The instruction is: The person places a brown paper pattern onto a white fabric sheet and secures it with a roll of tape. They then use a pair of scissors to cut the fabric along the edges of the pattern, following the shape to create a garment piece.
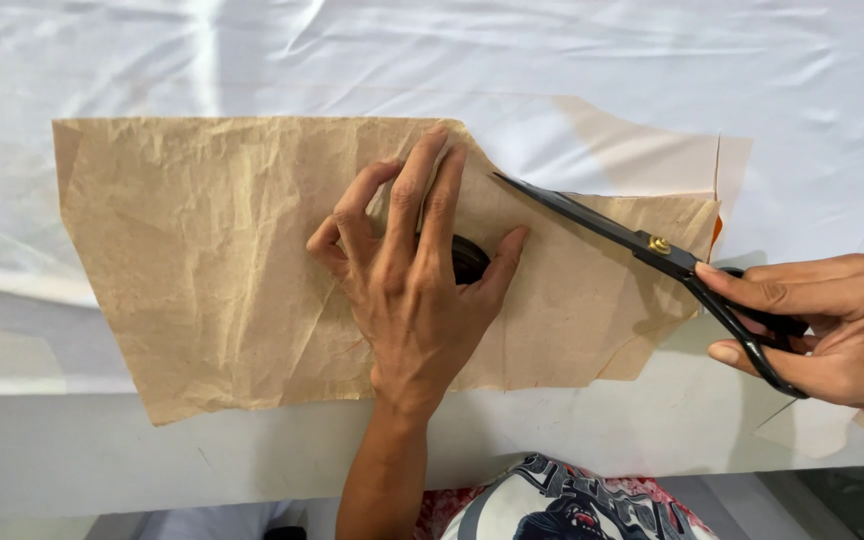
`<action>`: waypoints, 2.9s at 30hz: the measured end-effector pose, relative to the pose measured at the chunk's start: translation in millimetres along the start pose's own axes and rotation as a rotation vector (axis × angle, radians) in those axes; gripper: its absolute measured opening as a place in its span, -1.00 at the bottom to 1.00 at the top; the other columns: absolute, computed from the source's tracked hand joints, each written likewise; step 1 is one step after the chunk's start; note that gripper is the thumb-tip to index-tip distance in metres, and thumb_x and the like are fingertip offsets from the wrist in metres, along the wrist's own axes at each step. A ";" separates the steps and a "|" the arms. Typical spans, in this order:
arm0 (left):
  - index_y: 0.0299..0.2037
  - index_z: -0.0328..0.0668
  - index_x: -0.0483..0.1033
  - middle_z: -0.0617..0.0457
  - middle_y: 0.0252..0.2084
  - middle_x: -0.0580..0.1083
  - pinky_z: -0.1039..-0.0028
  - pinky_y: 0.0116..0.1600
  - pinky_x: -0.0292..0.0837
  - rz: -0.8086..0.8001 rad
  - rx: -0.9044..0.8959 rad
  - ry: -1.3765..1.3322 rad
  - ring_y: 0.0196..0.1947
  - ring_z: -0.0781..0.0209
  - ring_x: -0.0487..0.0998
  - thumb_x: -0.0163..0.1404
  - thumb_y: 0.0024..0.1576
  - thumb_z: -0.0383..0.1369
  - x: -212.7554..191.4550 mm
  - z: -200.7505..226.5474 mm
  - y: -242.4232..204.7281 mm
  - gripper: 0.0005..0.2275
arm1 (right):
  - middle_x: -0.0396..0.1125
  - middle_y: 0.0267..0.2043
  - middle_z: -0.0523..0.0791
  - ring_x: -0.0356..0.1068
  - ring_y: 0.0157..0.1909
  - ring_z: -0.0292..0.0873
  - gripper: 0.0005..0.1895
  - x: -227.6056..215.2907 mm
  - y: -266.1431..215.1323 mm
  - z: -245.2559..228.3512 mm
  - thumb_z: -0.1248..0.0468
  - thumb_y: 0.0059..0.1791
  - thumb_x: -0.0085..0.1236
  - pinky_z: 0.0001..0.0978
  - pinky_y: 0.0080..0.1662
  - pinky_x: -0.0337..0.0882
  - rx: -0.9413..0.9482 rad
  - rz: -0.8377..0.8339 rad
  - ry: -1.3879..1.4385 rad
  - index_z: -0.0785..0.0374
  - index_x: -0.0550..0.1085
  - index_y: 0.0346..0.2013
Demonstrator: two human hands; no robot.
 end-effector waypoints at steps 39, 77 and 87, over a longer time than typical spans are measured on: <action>0.27 0.04 0.47 0.17 0.33 0.38 0.18 0.22 0.13 -0.200 0.004 0.026 0.22 0.04 0.35 0.14 0.16 0.06 -2.4 -1.2 6.0 -0.47 | 0.23 -0.56 -0.11 0.01 -0.51 -0.20 -0.25 50.9 -19.8 -43.7 0.38 -0.34 0.46 -0.36 -0.47 0.06 0.081 0.203 0.145 0.42 0.49 0.15; 0.33 -0.16 0.38 0.06 0.37 0.31 0.16 0.34 0.33 -0.382 0.170 -0.177 0.23 -0.07 0.30 0.03 0.20 0.14 -6.2 -21.7 13.7 -0.36 | 0.50 -0.31 -0.13 0.20 -0.43 -0.31 -0.27 80.4 -17.1 -76.8 0.45 -0.23 0.40 -0.64 -0.27 0.28 0.179 0.269 0.062 0.33 0.46 0.25; 0.42 -0.10 0.27 0.14 0.47 0.21 0.20 0.38 0.32 -0.462 0.179 -0.141 0.29 -0.03 0.27 0.05 0.18 0.20 -3.8 -27.8 7.1 -0.28 | 0.11 -0.57 -0.08 -0.03 -0.48 -0.18 -0.26 96.0 -12.7 -83.0 0.39 -0.30 0.45 -0.34 -0.42 0.03 0.129 0.391 0.196 0.54 0.45 0.16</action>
Point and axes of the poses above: each hand's wrist, its own y-axis towards the middle knuckle, its own x-axis out of the palm, z = x × y, the point moved 7 cm from there along y, towards the middle knuckle
